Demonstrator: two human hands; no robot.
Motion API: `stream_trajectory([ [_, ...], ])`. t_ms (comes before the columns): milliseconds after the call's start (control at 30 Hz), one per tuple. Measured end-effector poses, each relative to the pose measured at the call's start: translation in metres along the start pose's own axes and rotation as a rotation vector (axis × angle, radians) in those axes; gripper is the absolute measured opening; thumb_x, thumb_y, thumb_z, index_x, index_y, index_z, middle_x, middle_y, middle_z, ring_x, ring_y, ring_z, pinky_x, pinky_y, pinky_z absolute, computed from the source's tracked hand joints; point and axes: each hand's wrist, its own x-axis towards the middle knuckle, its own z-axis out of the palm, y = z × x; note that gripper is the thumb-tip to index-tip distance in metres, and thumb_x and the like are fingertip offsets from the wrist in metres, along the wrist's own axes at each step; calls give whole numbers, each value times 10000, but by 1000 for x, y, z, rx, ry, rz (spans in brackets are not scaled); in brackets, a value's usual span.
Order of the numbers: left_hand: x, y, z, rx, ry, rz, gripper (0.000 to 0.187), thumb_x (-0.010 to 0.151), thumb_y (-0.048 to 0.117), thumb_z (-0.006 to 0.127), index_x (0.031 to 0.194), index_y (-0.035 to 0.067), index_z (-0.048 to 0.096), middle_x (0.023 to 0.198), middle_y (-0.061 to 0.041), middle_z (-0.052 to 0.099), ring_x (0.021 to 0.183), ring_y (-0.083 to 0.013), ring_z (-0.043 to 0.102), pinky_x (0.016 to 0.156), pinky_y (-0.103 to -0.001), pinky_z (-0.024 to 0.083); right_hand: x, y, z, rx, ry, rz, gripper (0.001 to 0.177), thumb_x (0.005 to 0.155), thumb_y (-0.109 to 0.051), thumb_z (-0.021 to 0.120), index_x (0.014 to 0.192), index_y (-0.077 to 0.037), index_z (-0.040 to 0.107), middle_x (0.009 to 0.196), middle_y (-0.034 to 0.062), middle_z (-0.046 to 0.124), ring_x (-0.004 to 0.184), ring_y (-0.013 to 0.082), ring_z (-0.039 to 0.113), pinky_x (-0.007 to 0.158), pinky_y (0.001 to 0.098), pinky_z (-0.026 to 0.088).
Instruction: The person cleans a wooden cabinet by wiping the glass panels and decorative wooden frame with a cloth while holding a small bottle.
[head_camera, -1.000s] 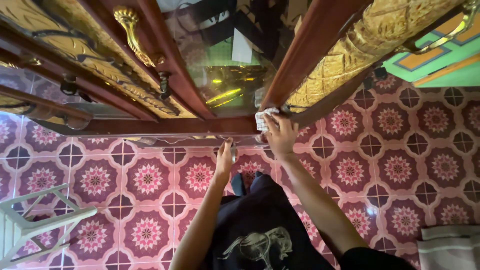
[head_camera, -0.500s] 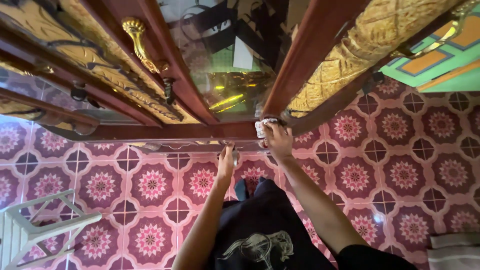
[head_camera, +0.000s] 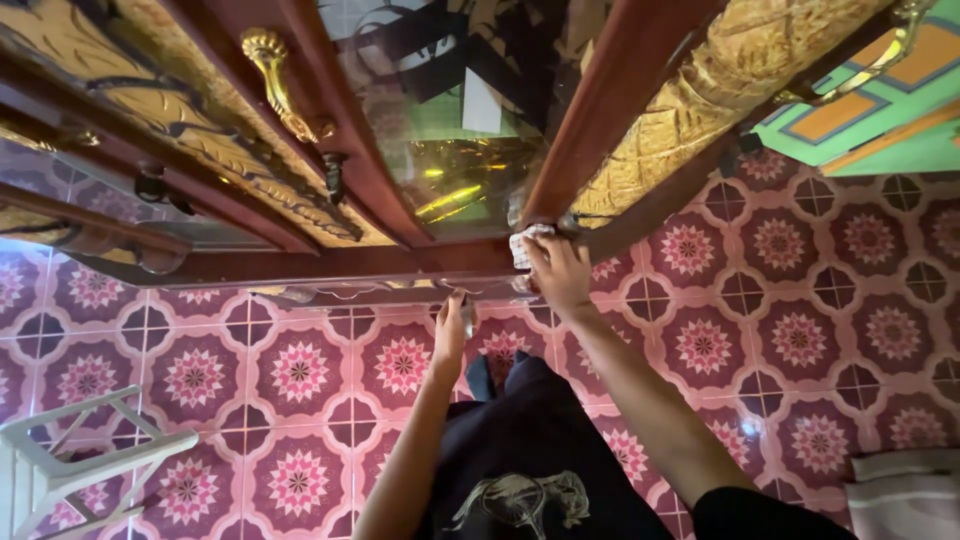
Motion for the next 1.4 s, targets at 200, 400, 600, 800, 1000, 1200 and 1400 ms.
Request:
stream_trajectory([
  [200,2,-4,-3,-22,-54,76,387,1053,420,516,897,76,600,672,9,488,597,-102,429,574,-283,363,-10,-2,13,-9,-123,-22,321,925,-136,641,1235,-179,716,1186,-2,616,1000,169,637,918,392,446],
  [400,8,-1,-7,-45,16,12,361,1019,407,519,900,84,630,672,17,516,588,-97,449,566,-277,364,0,-17,23,-5,-165,8,385,804,-247,732,1175,-143,733,1133,-14,606,984,168,633,904,406,433],
  [600,15,-11,-14,-97,-31,70,348,1035,401,523,913,92,625,677,30,491,590,-82,417,556,-274,330,6,-24,25,-17,-181,24,532,723,-375,817,1207,-168,742,1120,-21,604,1012,148,616,877,387,417],
  [800,18,-16,-10,-65,-74,84,360,1064,390,517,882,83,569,671,17,484,590,-99,425,569,-280,366,-6,-7,23,-5,-204,-54,396,854,-314,782,1214,-160,727,1131,-28,600,1022,137,607,905,384,418],
  [1000,1,13,11,-21,37,-34,327,1009,399,515,961,112,664,720,19,573,630,-100,525,570,-264,415,-7,-8,29,36,-200,-78,406,842,-270,711,1209,-97,727,1144,30,619,1060,182,628,904,388,434],
  [1200,3,22,12,-30,39,23,366,1018,436,577,981,81,659,763,2,585,664,-112,536,560,-267,418,-3,-39,55,29,-215,-114,366,883,-108,658,1243,-126,720,1199,9,652,1157,176,626,1018,339,477],
  [1400,5,25,4,-190,69,-140,335,961,435,571,962,116,675,733,24,564,668,-87,548,572,-303,514,9,-44,52,128,-216,-199,366,821,-145,655,1177,-105,727,1174,38,667,1135,199,630,948,386,475],
])
